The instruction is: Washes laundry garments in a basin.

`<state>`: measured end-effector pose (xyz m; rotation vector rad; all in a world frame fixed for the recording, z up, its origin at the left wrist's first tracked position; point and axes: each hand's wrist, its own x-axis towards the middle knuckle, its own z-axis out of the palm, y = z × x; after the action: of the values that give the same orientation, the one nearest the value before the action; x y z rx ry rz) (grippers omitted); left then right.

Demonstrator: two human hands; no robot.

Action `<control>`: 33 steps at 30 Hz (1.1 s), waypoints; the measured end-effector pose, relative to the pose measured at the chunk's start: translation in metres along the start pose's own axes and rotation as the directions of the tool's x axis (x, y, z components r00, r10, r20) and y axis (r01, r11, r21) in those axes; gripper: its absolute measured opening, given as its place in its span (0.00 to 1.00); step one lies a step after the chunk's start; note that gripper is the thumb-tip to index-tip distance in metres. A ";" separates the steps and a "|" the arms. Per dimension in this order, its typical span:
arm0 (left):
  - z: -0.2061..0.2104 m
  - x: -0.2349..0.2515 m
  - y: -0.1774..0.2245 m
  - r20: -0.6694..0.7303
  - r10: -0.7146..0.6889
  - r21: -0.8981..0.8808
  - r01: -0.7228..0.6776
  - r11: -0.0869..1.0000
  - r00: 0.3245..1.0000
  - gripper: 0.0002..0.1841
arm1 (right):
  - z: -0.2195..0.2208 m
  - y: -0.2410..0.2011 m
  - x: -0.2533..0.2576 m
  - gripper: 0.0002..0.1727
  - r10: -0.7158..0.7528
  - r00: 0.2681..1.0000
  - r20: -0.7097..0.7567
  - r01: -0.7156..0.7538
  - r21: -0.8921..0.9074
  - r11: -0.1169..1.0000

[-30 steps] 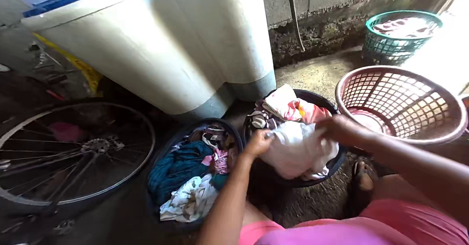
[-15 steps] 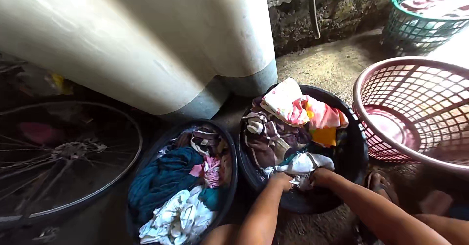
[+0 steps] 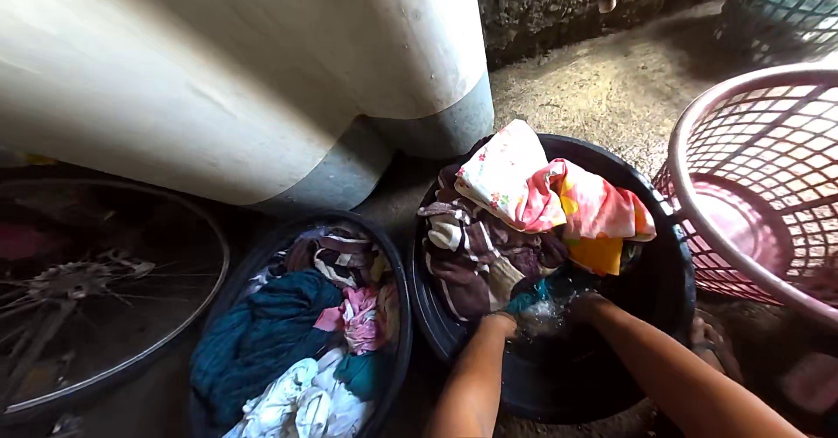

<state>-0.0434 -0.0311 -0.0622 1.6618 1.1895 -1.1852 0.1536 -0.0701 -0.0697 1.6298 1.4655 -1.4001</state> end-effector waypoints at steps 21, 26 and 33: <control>-0.041 -0.205 -0.054 -0.567 0.170 -0.326 -0.409 0.852 0.806 0.21 | -0.035 0.020 -0.200 0.19 -0.285 0.768 -0.573 0.496 0.251 0.831; -0.069 -0.349 -0.049 -0.763 0.238 -0.095 -0.469 0.878 0.601 0.20 | -0.069 0.001 -0.327 0.13 -0.352 0.507 -0.786 0.627 0.056 0.777; -0.098 -0.537 -0.029 -0.932 0.359 0.280 -0.517 0.809 0.057 0.14 | -0.110 -0.032 -0.520 0.13 -0.243 0.112 -0.964 0.623 -0.122 0.773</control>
<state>-0.1195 -0.0682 0.4784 2.4832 1.1485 0.5966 0.2277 -0.1608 0.4501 2.6722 2.7608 -0.7780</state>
